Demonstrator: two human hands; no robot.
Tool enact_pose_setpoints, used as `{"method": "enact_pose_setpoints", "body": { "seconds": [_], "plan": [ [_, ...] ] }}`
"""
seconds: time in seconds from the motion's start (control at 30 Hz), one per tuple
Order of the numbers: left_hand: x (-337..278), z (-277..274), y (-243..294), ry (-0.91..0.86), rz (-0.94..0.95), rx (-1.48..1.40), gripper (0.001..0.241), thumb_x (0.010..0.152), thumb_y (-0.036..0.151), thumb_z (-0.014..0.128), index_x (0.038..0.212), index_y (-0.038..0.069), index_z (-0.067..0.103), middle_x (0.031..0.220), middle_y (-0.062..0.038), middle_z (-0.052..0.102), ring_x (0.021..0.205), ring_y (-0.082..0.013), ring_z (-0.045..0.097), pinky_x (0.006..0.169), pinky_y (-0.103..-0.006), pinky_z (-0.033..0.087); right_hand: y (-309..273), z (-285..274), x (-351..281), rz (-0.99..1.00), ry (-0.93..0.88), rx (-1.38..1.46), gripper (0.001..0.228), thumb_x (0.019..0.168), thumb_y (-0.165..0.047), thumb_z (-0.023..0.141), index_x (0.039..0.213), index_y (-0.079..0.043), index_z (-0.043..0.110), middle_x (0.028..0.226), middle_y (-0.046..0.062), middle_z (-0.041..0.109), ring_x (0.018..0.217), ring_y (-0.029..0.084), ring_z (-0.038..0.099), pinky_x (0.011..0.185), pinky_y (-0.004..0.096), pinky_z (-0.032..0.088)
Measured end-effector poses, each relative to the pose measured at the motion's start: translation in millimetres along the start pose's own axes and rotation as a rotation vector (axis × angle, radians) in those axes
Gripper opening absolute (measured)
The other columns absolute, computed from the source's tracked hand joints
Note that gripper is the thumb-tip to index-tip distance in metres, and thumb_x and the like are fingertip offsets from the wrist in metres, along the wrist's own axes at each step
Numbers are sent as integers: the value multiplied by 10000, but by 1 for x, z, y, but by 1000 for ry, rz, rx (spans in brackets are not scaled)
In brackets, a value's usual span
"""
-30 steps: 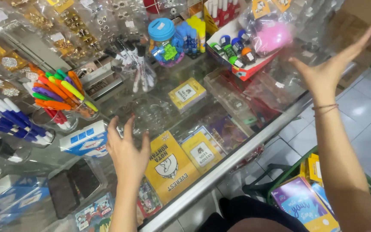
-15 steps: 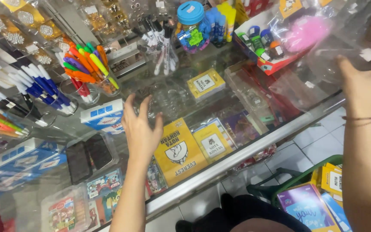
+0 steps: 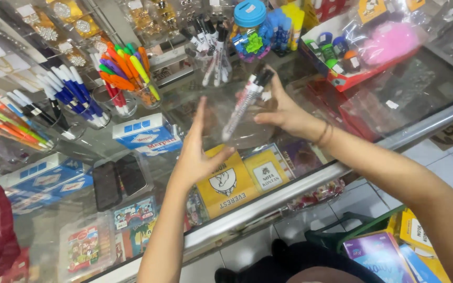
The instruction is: Organize stationery and decorative items on a glass counter and wipe the glass surface with a cloth.
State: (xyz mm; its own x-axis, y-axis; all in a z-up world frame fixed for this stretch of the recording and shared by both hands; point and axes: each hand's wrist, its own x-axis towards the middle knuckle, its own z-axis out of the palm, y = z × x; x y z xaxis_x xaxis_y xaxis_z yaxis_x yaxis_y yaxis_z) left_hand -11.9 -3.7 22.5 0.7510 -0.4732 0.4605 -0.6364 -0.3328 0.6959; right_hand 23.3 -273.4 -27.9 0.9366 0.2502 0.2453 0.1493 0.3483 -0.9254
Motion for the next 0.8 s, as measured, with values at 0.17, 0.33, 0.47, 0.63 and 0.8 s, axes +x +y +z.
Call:
{"method": "enact_pose_setpoints", "body": {
  "seconds": [0.17,0.33,0.47,0.63,0.8],
  "plan": [
    [3,-6,-18,156,-79,53,986,663,128,911,1501,81,395,1361,-181,579,1137,-328,647,929,-414,545,35,-1,59,-93,-416,-225,1193,812,-6,823,1644,-174,-15,1590,118,336,1447,214,386,1149,446,462],
    [0,-2,-51,397,-162,291,721,690,161,926,1300,60,556,1278,-182,602,1120,-374,661,920,-443,554,35,15,60,-196,-200,-585,1169,821,-50,863,1641,-138,35,1563,158,391,1426,248,417,1110,396,448],
    [10,-5,-55,498,-363,475,620,732,221,925,1208,47,568,1330,-228,540,1118,-458,623,894,-495,521,27,9,60,-252,40,-585,919,866,-61,805,1624,-123,288,1362,108,575,1206,191,622,970,311,566],
    [27,-15,-77,491,-326,519,733,717,170,912,1313,54,502,1376,-272,473,1211,-493,541,973,-512,486,21,7,52,-284,85,-541,717,893,-51,764,1528,-94,433,1268,78,598,1134,153,648,926,286,578],
    [37,-18,-102,510,-168,459,895,702,63,878,1444,24,378,1425,-322,391,1322,-511,453,1088,-490,448,1,26,46,-401,92,-784,591,880,-36,772,1428,-89,556,1254,72,628,1111,154,677,927,283,590]
  ]
}}
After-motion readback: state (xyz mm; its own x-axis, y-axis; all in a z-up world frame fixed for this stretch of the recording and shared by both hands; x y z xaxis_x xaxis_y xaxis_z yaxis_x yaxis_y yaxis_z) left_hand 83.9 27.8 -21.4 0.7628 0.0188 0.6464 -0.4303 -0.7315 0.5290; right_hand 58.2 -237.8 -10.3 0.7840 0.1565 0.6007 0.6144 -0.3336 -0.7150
